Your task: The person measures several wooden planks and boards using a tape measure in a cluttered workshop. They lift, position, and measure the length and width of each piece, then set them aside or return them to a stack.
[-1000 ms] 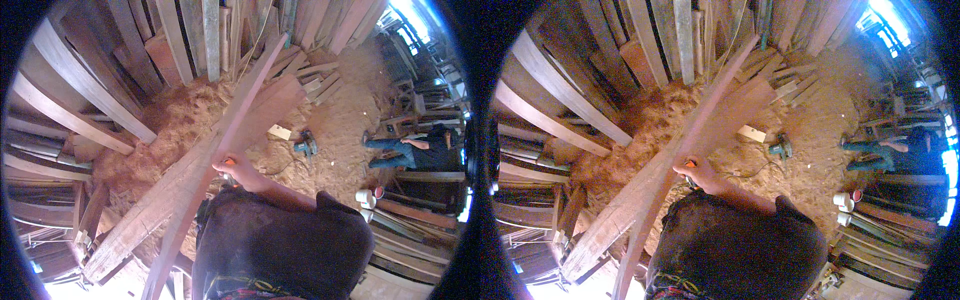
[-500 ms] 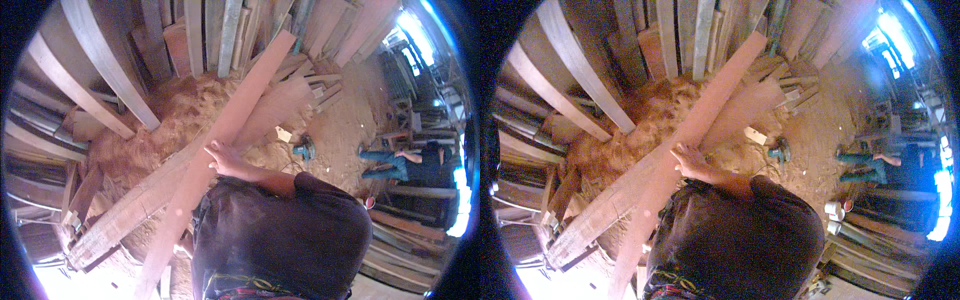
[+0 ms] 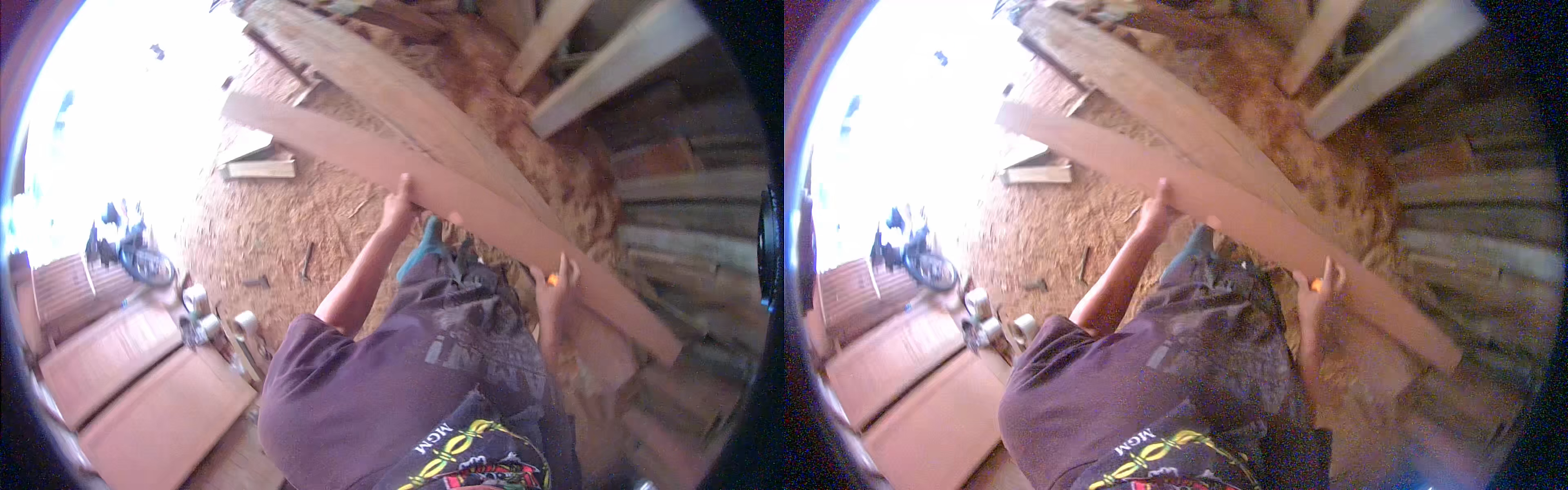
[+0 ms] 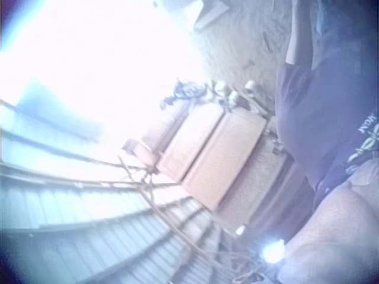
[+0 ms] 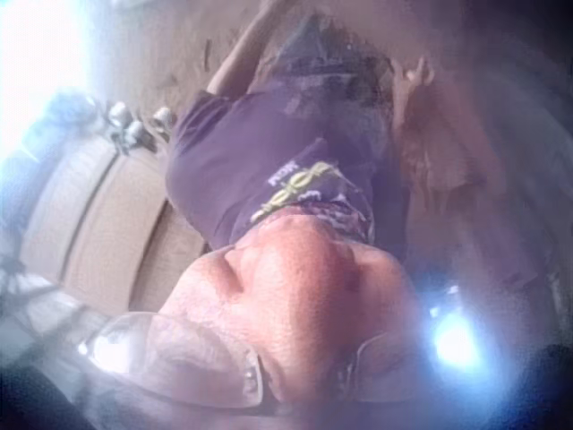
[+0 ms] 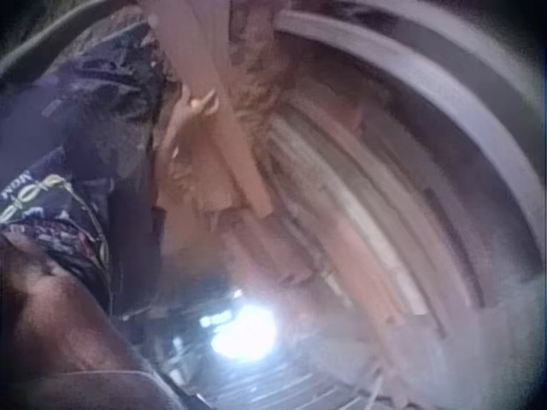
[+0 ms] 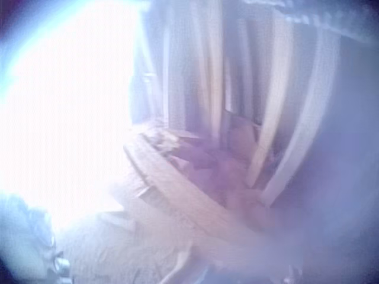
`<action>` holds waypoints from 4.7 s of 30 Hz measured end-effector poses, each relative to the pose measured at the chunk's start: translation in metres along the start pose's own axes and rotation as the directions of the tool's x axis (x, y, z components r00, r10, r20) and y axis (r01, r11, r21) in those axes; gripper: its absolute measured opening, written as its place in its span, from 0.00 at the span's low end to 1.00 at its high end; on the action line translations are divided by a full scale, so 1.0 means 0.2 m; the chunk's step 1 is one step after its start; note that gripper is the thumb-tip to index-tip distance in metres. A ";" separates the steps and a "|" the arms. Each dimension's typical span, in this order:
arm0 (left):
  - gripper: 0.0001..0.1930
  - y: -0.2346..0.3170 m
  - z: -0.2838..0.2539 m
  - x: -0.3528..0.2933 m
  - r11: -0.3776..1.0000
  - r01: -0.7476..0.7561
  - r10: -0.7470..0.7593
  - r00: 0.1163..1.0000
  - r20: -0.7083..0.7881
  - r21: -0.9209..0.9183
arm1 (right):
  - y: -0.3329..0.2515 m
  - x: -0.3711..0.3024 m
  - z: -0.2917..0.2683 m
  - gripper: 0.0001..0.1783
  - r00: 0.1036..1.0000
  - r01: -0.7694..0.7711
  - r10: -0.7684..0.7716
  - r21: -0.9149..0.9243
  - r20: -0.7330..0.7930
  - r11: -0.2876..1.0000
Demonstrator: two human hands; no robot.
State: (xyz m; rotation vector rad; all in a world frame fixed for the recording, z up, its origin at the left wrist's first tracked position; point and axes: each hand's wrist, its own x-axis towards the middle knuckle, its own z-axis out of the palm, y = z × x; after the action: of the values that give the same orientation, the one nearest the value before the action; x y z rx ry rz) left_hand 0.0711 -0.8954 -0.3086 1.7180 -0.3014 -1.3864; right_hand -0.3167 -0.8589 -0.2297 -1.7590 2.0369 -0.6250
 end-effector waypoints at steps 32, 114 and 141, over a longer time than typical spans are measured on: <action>0.36 0.71 0.31 0.05 0.875 -0.133 0.208 0.971 -0.114 0.466 | -0.11 0.73 -0.52 0.34 0.707 0.437 -0.224 -0.166 0.671 0.884; 0.25 0.38 1.22 -0.21 -0.482 -0.872 0.016 -0.104 0.994 -0.084 | 0.20 -0.55 -0.19 0.34 0.737 -0.485 0.674 0.735 0.051 0.474; 0.68 0.27 0.56 0.11 -0.461 -0.886 -0.014 0.062 0.998 0.049 | 0.67 -1.76 0.07 0.18 0.267 -0.551 0.942 0.834 0.202 -0.023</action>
State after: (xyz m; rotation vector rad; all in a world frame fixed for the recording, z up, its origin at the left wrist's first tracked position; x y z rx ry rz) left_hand -0.0032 -0.9938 -0.2815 0.8190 -2.9785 -0.3888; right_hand -0.3680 -0.4956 -0.3184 0.3228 1.9960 -1.2837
